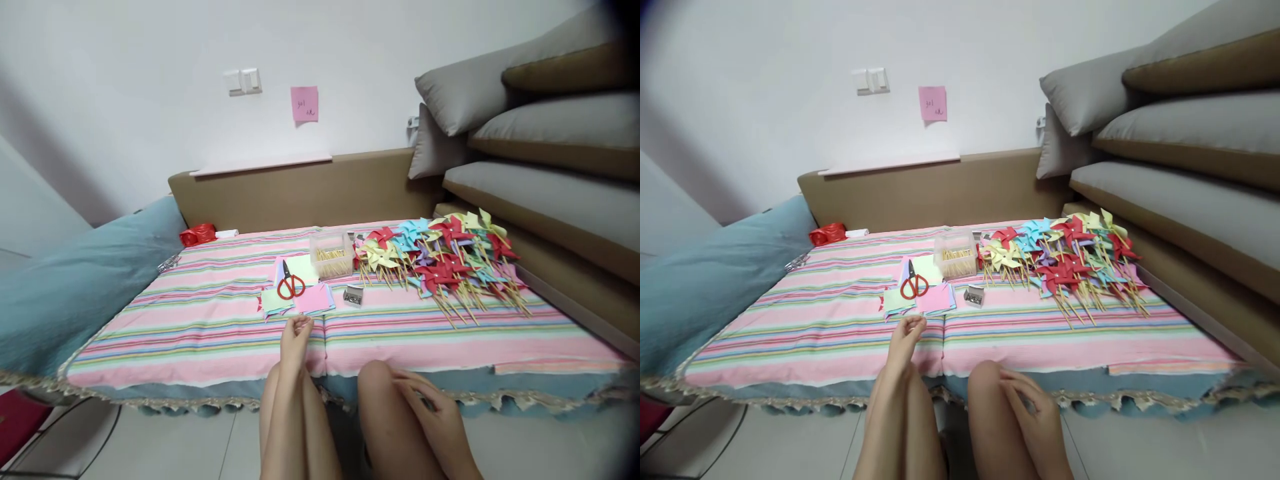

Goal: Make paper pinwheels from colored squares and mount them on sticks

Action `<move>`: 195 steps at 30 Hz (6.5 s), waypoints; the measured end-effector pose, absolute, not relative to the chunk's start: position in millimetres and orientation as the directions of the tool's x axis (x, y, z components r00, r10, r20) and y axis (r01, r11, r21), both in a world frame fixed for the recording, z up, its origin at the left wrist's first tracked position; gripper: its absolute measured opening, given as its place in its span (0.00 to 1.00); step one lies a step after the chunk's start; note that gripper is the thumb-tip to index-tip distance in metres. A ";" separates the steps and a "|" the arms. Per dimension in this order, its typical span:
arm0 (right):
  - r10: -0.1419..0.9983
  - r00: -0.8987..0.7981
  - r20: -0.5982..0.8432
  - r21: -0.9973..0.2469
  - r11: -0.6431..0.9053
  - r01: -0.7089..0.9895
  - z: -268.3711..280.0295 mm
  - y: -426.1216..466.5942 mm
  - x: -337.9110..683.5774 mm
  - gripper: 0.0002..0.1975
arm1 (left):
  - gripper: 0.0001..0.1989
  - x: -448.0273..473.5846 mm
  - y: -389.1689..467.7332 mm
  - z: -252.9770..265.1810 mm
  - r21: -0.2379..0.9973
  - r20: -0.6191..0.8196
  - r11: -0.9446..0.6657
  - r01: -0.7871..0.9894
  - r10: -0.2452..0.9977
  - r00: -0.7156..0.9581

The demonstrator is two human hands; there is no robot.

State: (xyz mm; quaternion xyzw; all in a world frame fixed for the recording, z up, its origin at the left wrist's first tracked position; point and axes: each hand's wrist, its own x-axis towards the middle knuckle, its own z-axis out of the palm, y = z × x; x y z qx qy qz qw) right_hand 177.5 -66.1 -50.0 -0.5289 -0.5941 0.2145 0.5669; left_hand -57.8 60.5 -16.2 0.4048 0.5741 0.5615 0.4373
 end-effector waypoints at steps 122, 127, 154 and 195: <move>0.722 0.175 0.670 -0.706 0.547 0.450 -34.7 142.4 95.0 0.09 | 0.12 -68.0 129.3 -70.1 0.551 0.201 -0.228 0.803 0.970 0.138; 0.714 0.065 0.697 -0.677 0.625 0.389 -33.3 142.8 102.6 0.13 | 0.23 -68.1 133.1 -45.0 0.993 -0.054 0.066 -0.100 0.992 0.118; 0.949 -0.313 0.033 -0.999 0.028 -0.019 -46.5 134.1 99.2 0.12 | 0.15 -88.5 143.4 -35.6 0.916 -0.254 0.257 -0.308 0.966 0.051; 0.995 0.032 -0.098 -0.956 -0.085 -0.279 -49.1 143.7 72.6 0.38 | 0.16 -71.4 141.4 -43.8 0.948 -0.191 0.147 -0.284 0.973 -0.132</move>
